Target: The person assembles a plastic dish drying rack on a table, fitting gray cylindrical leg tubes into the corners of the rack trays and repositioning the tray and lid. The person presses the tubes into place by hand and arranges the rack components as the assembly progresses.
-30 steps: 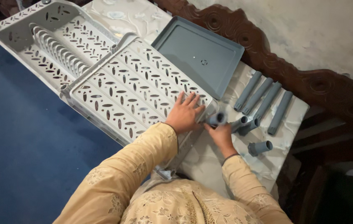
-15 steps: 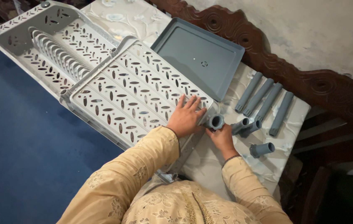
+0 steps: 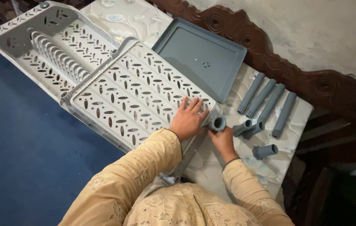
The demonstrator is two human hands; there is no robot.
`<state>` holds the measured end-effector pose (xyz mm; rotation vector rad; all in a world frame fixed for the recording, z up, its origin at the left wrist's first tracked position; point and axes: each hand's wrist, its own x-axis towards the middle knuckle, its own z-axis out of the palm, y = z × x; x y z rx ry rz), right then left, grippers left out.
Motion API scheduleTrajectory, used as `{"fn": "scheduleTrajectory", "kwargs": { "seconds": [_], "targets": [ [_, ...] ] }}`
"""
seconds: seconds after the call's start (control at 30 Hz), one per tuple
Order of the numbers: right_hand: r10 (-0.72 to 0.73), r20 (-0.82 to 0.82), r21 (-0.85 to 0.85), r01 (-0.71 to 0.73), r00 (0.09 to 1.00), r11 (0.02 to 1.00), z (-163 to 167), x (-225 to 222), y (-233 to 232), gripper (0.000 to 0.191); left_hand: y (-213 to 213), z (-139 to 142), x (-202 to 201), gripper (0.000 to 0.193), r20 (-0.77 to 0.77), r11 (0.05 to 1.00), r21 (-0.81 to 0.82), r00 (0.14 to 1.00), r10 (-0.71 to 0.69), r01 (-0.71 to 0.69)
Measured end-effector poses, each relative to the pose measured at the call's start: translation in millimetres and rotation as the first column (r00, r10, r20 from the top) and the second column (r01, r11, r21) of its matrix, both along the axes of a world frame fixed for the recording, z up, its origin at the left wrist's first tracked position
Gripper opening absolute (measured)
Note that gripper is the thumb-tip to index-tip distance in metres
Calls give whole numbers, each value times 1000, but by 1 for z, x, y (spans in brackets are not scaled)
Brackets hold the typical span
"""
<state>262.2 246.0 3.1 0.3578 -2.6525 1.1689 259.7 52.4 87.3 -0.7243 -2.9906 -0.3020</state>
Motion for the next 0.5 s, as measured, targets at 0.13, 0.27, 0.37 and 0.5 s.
{"fn": "scheduleTrajectory", "kwargs": {
  "seconds": [0.13, 0.27, 0.37, 0.5],
  "targets": [
    [13, 57, 3, -13, 998, 1000, -2, 1, 0, 29, -1, -2, 0, 74, -20, 999, 39, 1000, -9, 9],
    [32, 4, -19, -32, 999, 999, -1, 2, 1, 32, -1, -5, 0, 76, -20, 999, 45, 1000, -7, 8],
    [65, -21, -16, -65, 998, 998, 0, 2, 1, 31, -1, -5, 0, 76, -19, 1000, 22, 1000, -2, 2],
    [74, 0, 20, -74, 997, 997, 3, 3, 0, 31, -2, -6, 0, 77, -11, 1000, -10, 1000, -10, 10]
  ]
}}
